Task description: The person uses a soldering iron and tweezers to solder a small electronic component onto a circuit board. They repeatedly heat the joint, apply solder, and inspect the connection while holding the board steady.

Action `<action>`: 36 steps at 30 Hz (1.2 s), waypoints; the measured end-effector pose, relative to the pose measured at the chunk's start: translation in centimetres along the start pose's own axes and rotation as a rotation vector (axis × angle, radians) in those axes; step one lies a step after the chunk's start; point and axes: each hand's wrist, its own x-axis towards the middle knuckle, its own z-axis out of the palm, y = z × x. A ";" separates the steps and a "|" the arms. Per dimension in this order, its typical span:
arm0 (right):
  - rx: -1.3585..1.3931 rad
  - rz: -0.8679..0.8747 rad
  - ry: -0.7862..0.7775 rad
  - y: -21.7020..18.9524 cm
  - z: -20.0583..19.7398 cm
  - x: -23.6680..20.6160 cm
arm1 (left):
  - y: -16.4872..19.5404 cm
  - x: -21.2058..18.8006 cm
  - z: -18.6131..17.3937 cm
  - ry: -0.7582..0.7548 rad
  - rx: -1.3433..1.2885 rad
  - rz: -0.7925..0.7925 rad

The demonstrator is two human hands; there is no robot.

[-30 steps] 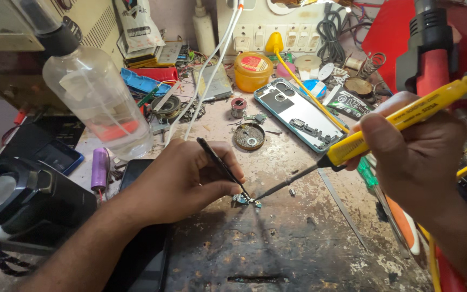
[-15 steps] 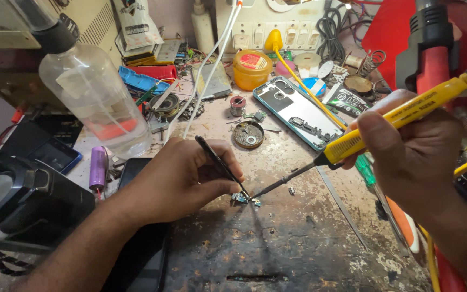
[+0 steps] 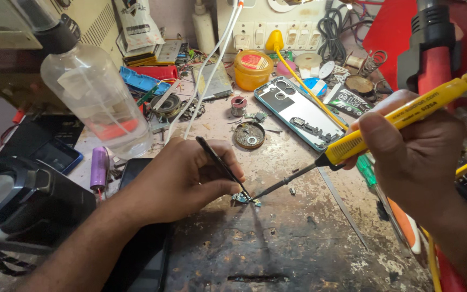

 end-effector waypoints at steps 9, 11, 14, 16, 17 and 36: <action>0.014 -0.013 -0.004 0.0 0.0 0.1 | 0.1 0.0 -0.1 0.000 0.028 0.017; 0.022 0.000 -0.003 -0.1 -0.1 0.1 | 0.1 0.0 -0.1 0.003 0.041 0.022; 0.022 0.005 0.011 -0.3 -0.2 0.2 | 0.1 -0.1 -0.1 0.013 0.049 0.023; 0.008 0.016 0.031 -0.4 -0.1 0.3 | 0.1 -0.1 -0.1 0.009 0.038 0.019; -0.001 0.027 0.043 -0.4 0.0 0.3 | 0.1 0.0 -0.1 0.003 0.028 0.016; 0.007 -0.022 0.014 -0.3 0.3 0.1 | 0.3 0.1 -0.1 0.008 0.049 -0.013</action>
